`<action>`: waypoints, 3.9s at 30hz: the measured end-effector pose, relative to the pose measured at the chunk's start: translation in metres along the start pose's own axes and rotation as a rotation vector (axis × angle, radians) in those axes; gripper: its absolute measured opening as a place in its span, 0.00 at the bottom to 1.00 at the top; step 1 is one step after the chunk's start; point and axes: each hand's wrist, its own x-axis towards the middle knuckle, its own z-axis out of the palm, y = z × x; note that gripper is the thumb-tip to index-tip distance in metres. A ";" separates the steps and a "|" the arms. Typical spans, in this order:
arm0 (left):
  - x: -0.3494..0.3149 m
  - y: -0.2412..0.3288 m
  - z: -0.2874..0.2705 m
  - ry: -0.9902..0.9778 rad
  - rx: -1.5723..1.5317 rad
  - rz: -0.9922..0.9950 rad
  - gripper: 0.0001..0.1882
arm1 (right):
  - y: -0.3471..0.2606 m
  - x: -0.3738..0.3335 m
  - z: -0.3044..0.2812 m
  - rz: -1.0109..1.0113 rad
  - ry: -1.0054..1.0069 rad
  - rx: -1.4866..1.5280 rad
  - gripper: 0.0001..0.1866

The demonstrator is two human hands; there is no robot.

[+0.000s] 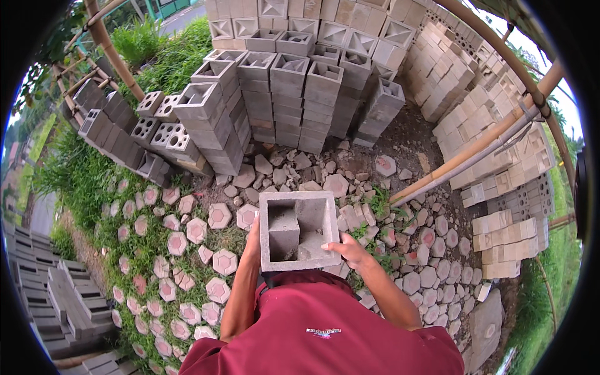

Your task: The person picks up concrete vent blocks from a group on the ground and stacks them onto existing piles in an outdoor yard. They handle each block individually, carrying them a short distance before placing them on a stack.

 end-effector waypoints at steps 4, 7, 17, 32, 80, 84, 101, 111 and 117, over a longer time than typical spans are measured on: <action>0.071 0.035 -0.027 0.049 0.086 0.014 0.31 | -0.028 0.066 0.017 0.020 0.092 -0.009 0.23; 0.104 0.041 -0.076 0.076 0.049 -0.092 0.32 | -0.028 0.112 0.024 0.159 0.076 0.058 0.25; 0.197 0.045 -0.135 0.233 -0.082 -0.244 0.32 | -0.030 0.229 0.029 0.243 0.267 0.109 0.37; 0.318 -0.030 -0.037 0.457 0.015 -0.196 0.31 | -0.007 0.306 -0.169 0.230 0.069 0.078 0.49; 0.937 -0.062 0.502 -0.055 0.367 -0.186 0.38 | -0.299 0.474 -0.760 -0.135 0.807 0.154 0.35; 0.993 -0.067 0.541 -0.126 0.347 -0.090 0.36 | -0.330 0.513 -0.834 -0.117 0.755 0.171 0.39; 1.083 -0.087 0.560 -0.092 0.315 0.043 0.33 | -0.371 0.572 -0.898 -0.146 0.627 -0.040 0.40; 1.096 -0.080 0.559 -0.059 0.327 0.032 0.30 | -0.364 0.588 -0.909 -0.161 0.677 -0.021 0.40; 1.101 -0.078 0.565 -0.111 0.278 0.091 0.28 | -0.373 0.592 -0.910 -0.170 0.601 0.078 0.41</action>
